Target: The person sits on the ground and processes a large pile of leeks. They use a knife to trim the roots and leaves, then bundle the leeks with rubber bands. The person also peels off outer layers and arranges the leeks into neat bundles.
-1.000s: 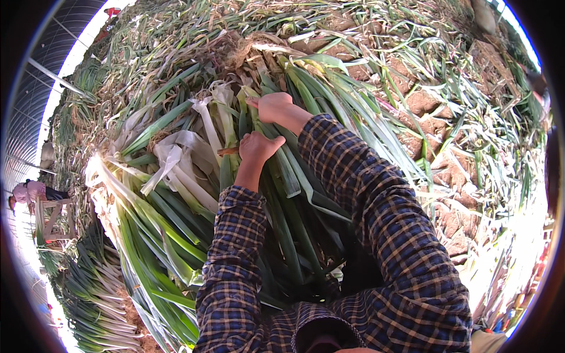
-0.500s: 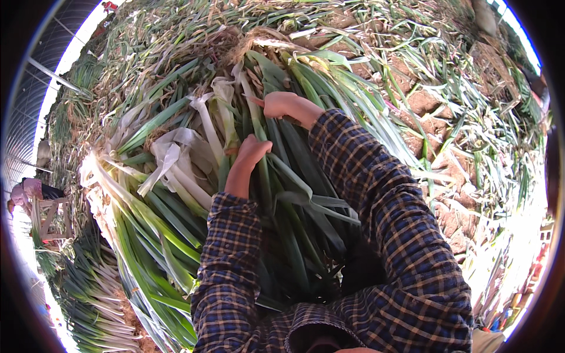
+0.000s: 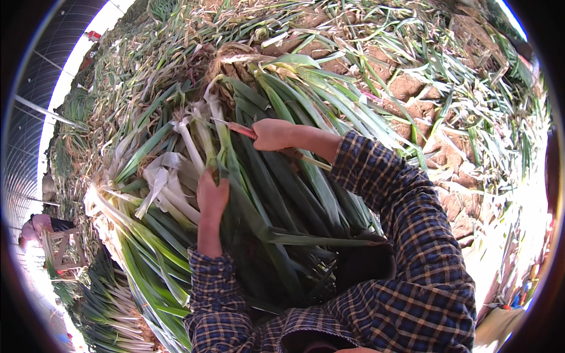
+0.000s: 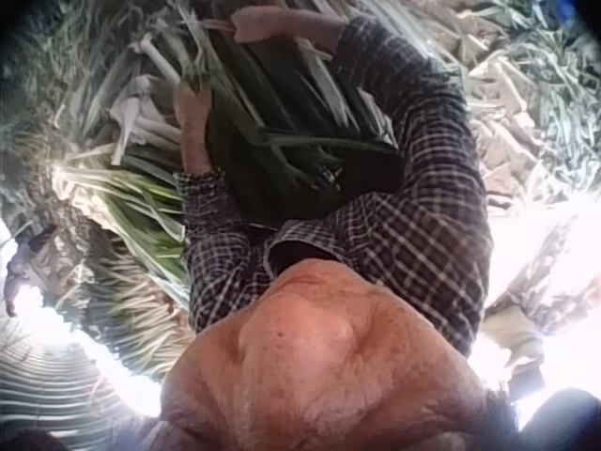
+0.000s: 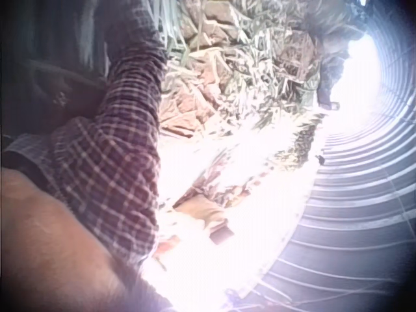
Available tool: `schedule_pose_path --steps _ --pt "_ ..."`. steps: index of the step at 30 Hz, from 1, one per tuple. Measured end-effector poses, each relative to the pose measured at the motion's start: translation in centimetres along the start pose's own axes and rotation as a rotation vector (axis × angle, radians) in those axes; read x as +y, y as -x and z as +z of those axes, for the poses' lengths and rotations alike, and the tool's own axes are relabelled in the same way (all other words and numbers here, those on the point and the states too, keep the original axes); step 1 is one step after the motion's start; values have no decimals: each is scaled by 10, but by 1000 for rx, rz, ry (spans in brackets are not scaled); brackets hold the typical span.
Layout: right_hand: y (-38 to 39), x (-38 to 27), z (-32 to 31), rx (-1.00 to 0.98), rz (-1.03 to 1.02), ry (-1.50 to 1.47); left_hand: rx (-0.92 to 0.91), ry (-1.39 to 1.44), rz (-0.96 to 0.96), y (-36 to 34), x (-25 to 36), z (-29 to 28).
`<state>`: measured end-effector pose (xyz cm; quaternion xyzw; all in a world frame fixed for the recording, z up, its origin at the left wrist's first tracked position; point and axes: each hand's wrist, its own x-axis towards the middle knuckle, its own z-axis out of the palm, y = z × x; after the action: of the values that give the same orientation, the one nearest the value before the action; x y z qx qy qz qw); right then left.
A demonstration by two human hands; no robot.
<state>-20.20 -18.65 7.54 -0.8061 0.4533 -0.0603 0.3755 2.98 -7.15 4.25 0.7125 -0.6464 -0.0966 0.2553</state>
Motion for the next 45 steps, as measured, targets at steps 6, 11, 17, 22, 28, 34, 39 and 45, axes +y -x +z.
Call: schedule_pose_path --steps 6,11,17,22,28,34,39,45 --pt "42 16 -30 239 15 -3 -167 50 490 29 100 37" --pt "48 115 -88 429 439 45 -368 -233 590 36 125 71" --pt "55 311 -56 437 699 -18 -204 -191 600 43 110 90" --pt "50 374 2 444 658 -62 -186 -191 581 44 110 97" --pt "69 346 -10 499 594 -122 -147 -150 572 45 107 95" --pt "135 199 -90 401 371 -235 -355 676 176 28 126 85" --pt "191 3 -58 -8 10 -386 -879 1904 -456 12 132 83" --pt "201 -44 -25 152 -86 -209 -668 1817 -425 9 88 73"
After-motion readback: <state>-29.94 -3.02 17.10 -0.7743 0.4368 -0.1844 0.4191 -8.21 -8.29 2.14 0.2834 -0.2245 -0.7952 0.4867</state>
